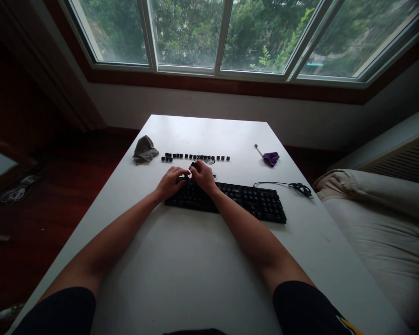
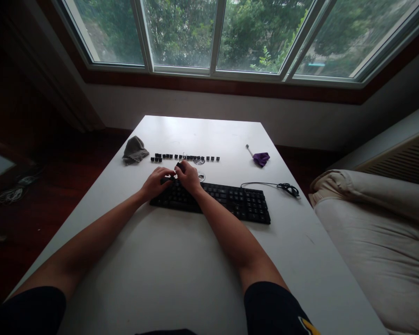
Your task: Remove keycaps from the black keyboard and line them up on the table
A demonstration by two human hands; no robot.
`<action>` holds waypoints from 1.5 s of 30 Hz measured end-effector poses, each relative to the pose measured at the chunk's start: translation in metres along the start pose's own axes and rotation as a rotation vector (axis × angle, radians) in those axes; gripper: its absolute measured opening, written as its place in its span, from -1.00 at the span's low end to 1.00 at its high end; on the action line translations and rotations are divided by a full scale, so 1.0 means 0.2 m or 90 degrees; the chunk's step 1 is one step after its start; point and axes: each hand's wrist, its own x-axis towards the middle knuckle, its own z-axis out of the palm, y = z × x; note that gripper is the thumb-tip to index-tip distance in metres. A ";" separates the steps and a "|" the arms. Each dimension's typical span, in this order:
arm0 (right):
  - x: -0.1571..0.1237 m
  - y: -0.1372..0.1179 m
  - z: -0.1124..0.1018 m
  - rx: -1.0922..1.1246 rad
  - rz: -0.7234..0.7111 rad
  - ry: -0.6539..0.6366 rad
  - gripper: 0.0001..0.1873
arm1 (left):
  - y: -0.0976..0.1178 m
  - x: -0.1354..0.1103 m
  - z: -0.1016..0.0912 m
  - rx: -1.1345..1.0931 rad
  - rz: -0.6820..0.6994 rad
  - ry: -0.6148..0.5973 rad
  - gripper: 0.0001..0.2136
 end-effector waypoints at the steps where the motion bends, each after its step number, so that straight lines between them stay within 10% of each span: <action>1: 0.00 0.00 0.00 -0.010 -0.001 0.003 -0.80 | 0.00 0.00 0.00 0.025 0.012 -0.006 -0.70; 25: 0.01 0.04 0.01 -0.083 0.005 0.027 -0.81 | 0.03 -0.01 -0.04 0.152 0.048 0.077 -0.81; 32: 0.01 0.03 0.00 -0.099 -0.007 0.023 -0.80 | -0.15 0.08 -0.08 0.197 -0.101 0.197 -0.84; 45: 0.02 0.04 -0.01 -0.098 -0.014 0.016 -0.81 | -0.44 0.31 -0.01 0.279 -0.218 0.126 -0.83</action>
